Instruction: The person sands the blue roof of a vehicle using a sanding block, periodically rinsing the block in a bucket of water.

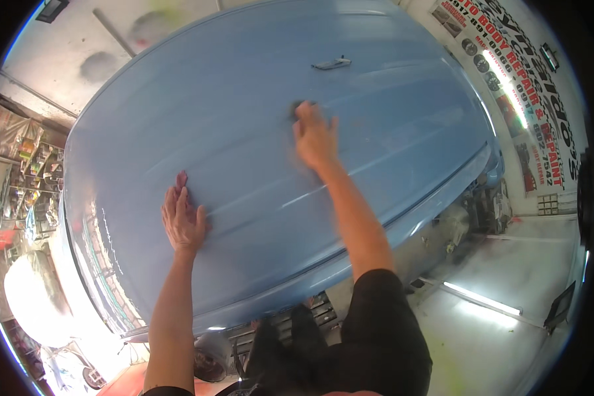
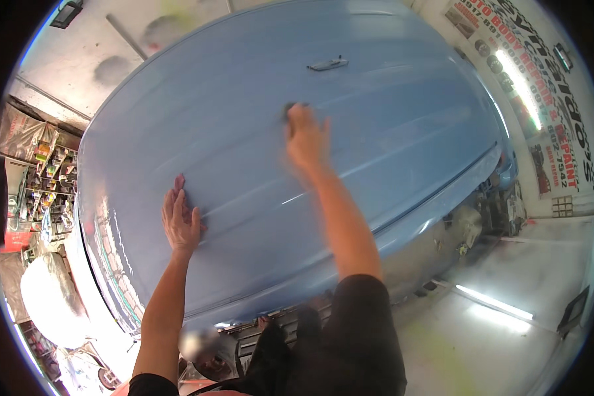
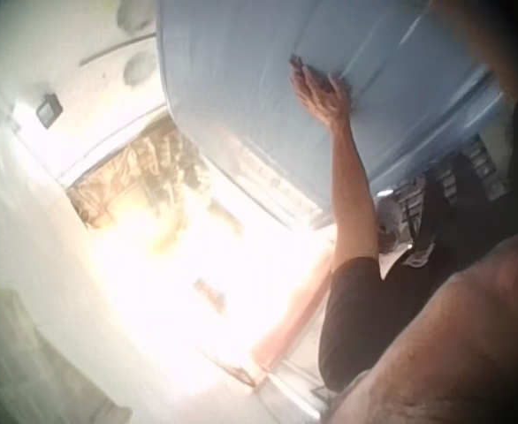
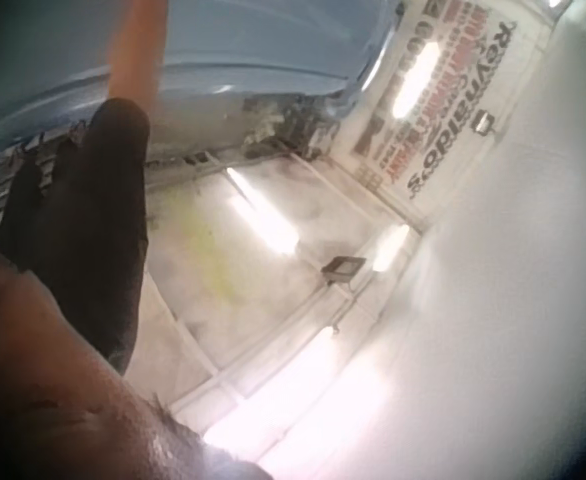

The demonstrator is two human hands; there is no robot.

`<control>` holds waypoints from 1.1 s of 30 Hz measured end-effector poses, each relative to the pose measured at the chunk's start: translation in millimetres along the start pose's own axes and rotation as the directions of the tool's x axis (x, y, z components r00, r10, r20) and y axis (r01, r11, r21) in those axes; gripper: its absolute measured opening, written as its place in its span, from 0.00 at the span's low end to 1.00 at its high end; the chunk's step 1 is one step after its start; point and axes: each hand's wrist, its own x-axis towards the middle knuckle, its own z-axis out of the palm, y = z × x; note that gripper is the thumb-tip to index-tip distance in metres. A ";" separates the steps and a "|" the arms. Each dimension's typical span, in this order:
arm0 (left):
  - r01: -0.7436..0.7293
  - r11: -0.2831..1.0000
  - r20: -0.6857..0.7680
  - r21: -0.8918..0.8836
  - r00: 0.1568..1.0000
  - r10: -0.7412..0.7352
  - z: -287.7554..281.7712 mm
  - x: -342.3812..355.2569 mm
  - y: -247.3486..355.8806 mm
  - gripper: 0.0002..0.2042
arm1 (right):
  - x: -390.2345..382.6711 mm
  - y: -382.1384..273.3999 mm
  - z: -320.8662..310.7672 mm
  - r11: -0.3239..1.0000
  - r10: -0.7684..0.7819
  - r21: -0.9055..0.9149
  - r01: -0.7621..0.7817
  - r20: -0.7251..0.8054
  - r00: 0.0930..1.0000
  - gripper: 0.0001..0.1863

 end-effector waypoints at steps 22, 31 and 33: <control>-0.014 1.000 -0.014 -0.019 1.000 0.014 2.3 3.7 6.5 0.30 | 62.2 97.0 -21.6 0.953 0.242 0.171 -0.250 0.071 0.968 0.27; 0.006 1.000 -0.006 -0.002 1.000 -0.006 0.0 1.8 5.5 0.29 | 46.2 66.3 -23.6 0.983 0.183 0.018 -0.182 -0.061 0.981 0.24; -0.022 1.000 -0.017 0.008 1.000 0.023 2.9 0.2 -0.4 0.29 | 51.5 60.2 -27.2 0.983 0.156 0.099 -0.154 -0.011 0.988 0.24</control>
